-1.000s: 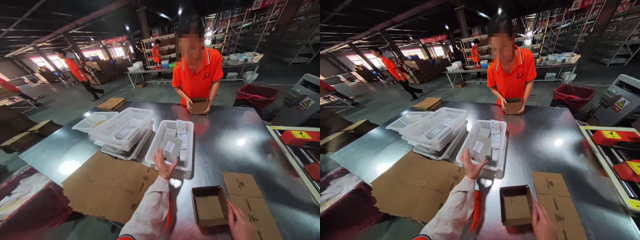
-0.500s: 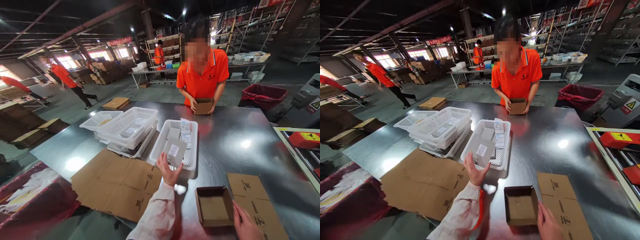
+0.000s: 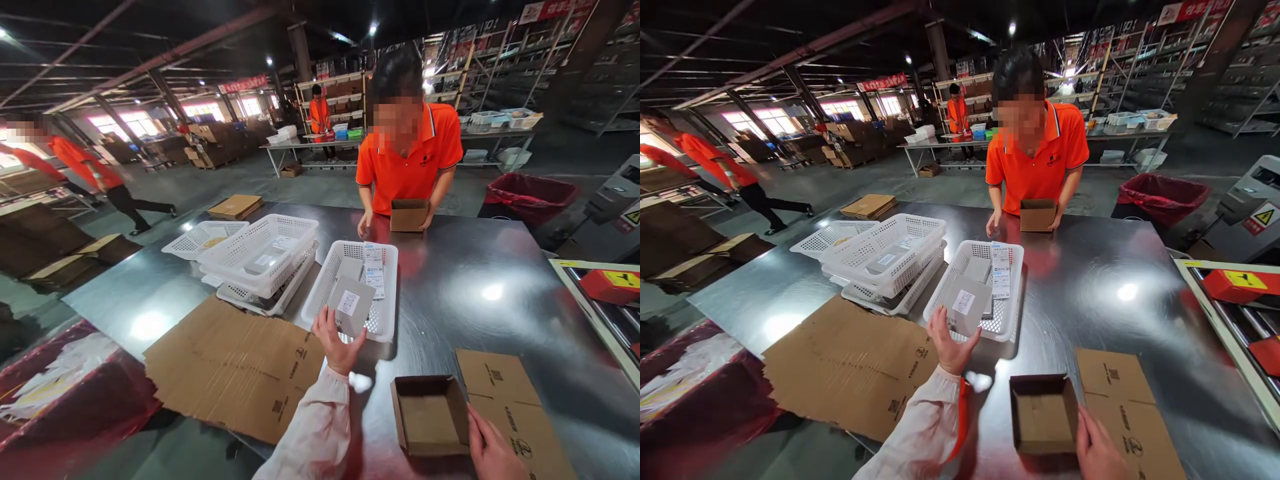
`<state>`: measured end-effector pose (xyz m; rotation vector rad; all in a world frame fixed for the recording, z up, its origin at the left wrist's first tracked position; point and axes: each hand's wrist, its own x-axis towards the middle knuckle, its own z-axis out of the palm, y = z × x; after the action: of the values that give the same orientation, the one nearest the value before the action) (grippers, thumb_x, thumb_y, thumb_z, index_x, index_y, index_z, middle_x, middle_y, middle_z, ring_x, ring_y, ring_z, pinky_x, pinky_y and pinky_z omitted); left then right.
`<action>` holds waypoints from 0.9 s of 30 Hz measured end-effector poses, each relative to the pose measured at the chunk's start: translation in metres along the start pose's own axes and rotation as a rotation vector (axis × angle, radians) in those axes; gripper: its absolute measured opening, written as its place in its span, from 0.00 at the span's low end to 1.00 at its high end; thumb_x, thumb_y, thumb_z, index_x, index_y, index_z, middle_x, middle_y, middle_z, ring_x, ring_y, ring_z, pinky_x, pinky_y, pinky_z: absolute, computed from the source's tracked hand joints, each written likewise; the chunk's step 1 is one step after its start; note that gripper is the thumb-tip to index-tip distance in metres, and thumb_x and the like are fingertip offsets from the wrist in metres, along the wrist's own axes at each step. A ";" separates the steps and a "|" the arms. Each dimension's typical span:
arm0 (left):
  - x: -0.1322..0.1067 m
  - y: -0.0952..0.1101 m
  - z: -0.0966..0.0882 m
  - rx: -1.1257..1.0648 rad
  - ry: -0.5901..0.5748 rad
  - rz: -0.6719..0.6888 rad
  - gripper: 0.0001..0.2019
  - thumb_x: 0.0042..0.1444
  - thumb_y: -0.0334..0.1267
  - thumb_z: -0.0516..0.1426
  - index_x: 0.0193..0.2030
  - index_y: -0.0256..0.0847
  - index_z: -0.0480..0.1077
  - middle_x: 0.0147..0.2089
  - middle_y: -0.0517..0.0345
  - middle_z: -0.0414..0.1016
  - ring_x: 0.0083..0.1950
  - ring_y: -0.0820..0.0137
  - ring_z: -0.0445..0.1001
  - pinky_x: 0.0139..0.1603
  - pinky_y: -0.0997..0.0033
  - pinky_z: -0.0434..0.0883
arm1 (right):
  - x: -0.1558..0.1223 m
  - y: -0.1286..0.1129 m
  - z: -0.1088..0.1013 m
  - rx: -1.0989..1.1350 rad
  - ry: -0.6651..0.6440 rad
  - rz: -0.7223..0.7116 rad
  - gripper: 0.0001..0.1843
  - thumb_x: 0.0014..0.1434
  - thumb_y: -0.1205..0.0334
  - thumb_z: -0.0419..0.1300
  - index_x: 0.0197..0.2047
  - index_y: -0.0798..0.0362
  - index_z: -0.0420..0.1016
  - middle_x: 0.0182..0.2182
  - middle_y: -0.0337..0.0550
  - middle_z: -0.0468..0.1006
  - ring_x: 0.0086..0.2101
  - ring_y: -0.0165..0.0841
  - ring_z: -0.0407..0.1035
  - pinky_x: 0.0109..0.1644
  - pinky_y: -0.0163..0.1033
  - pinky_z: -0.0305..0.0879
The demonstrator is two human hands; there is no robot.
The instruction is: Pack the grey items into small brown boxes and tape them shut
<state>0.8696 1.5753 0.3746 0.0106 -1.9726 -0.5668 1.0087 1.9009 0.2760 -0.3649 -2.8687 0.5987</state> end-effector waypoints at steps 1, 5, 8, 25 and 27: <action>0.000 0.000 0.000 -0.001 0.005 0.000 0.44 0.47 0.48 0.66 0.66 0.36 0.52 0.59 0.32 0.64 0.60 0.46 0.64 0.60 0.40 0.61 | -0.002 -0.006 -0.002 -0.018 0.022 0.008 0.27 0.62 0.48 0.44 0.49 0.49 0.79 0.48 0.44 0.80 0.40 0.39 0.77 0.32 0.39 0.73; 0.000 0.001 -0.002 -0.001 0.006 -0.012 0.43 0.47 0.49 0.66 0.66 0.38 0.52 0.59 0.33 0.64 0.60 0.46 0.64 0.59 0.41 0.62 | -0.009 -0.028 -0.009 -0.084 0.077 0.040 0.28 0.65 0.49 0.41 0.51 0.51 0.77 0.49 0.43 0.79 0.38 0.39 0.76 0.33 0.41 0.71; -0.001 0.000 -0.003 0.007 0.006 -0.020 0.43 0.48 0.49 0.65 0.66 0.38 0.52 0.60 0.33 0.63 0.61 0.47 0.62 0.59 0.42 0.63 | -0.009 -0.030 -0.010 -0.089 0.090 0.021 0.28 0.65 0.49 0.41 0.51 0.51 0.77 0.48 0.44 0.79 0.38 0.38 0.76 0.34 0.40 0.70; -0.055 -0.027 0.009 0.068 -0.216 -0.169 0.40 0.46 0.52 0.63 0.62 0.35 0.56 0.55 0.37 0.66 0.57 0.46 0.65 0.57 0.40 0.61 | -0.008 -0.024 -0.007 -0.081 0.119 0.015 0.28 0.65 0.49 0.41 0.50 0.51 0.78 0.48 0.45 0.79 0.40 0.39 0.76 0.35 0.40 0.72; -0.060 -0.029 0.009 0.088 -0.237 -0.190 0.38 0.46 0.51 0.63 0.61 0.34 0.58 0.55 0.37 0.66 0.57 0.46 0.65 0.57 0.41 0.62 | -0.005 -0.020 -0.007 -0.079 0.084 0.005 0.28 0.64 0.49 0.42 0.50 0.51 0.79 0.47 0.45 0.80 0.38 0.39 0.77 0.32 0.39 0.71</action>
<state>0.8826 1.5683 0.3093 0.1956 -2.2419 -0.6262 1.0113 1.8848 0.2899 -0.3990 -2.8170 0.4610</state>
